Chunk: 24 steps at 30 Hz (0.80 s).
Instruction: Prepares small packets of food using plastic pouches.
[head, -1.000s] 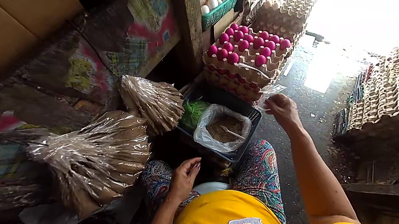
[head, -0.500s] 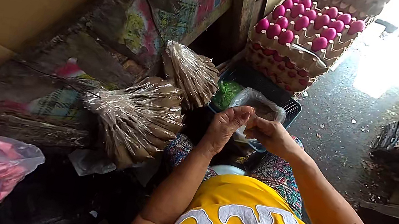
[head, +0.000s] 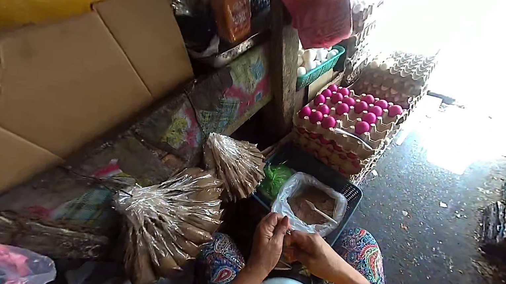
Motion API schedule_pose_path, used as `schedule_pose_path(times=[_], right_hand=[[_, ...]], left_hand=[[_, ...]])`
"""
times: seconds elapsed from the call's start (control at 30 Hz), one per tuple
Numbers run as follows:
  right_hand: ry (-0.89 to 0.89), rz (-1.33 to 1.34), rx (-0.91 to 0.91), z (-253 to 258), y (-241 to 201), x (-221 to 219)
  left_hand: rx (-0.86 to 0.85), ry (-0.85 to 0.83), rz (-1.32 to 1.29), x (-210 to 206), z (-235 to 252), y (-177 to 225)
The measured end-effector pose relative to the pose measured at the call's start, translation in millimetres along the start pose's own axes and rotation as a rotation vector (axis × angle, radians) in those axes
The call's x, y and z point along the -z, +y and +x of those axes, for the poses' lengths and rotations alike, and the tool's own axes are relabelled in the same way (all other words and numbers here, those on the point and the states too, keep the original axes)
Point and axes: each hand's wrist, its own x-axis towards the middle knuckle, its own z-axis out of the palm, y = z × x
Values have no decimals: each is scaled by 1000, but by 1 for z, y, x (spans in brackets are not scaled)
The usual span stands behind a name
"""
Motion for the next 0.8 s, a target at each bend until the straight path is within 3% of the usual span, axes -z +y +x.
schedule_pose_path(times=[0.23, 0.67, 0.8], right_hand=[[6, -29, -31, -14, 9, 2], [-8, -49, -76, -22, 9, 3], [-12, -76, -115, -22, 6, 8]], left_hand=[[77, 27, -79, -10, -11, 2], [11, 12, -87, -15, -17, -4], [60, 23, -113, -16, -16, -1]])
